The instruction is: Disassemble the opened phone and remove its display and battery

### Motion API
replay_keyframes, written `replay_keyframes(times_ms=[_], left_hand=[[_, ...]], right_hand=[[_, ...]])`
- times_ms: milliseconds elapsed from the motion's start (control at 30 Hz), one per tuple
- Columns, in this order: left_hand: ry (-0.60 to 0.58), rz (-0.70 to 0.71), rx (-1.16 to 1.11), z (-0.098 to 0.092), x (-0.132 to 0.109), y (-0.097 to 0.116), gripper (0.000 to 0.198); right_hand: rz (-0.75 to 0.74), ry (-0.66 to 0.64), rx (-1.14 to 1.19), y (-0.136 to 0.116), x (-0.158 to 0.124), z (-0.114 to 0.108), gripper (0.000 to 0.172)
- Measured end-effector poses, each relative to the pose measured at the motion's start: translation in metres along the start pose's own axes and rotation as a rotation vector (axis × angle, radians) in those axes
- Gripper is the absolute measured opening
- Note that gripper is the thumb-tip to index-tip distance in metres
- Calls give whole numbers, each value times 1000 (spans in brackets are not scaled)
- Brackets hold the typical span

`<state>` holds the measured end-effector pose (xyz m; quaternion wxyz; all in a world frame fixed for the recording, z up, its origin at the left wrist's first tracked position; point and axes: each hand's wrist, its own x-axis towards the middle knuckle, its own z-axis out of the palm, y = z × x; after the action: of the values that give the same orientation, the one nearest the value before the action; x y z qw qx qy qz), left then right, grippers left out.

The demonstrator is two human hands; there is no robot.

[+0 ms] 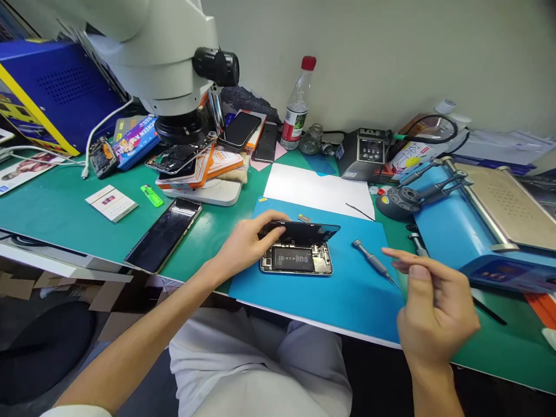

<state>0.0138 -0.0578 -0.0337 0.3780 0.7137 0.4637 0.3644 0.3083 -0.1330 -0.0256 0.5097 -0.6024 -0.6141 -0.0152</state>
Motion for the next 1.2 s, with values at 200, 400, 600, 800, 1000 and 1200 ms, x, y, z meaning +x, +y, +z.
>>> replay_keyframes(times_ms=[200,400,600,800,1000,1200], left_hand=[[5,-61,-16,1,0,2,38],[-10,-32,-28,2,2,3,42],[18,-40,-22,6,1,0,38],[34,-35,-45,10,1,-11,35],[45,-15,-64,11,1,-15,45],[75,9,-35,10,1,-15,49]], right_hand=[[-19,-260,-201,34,2,-6,26],[-187,-285,-315,47,7,-12,32],[-243,-374,-401,56,18,-11,33],[-192,-471,-448,53,30,4,33],[-189,-463,-466,53,27,15,40],[-204,-459,-457,55,23,15,40]])
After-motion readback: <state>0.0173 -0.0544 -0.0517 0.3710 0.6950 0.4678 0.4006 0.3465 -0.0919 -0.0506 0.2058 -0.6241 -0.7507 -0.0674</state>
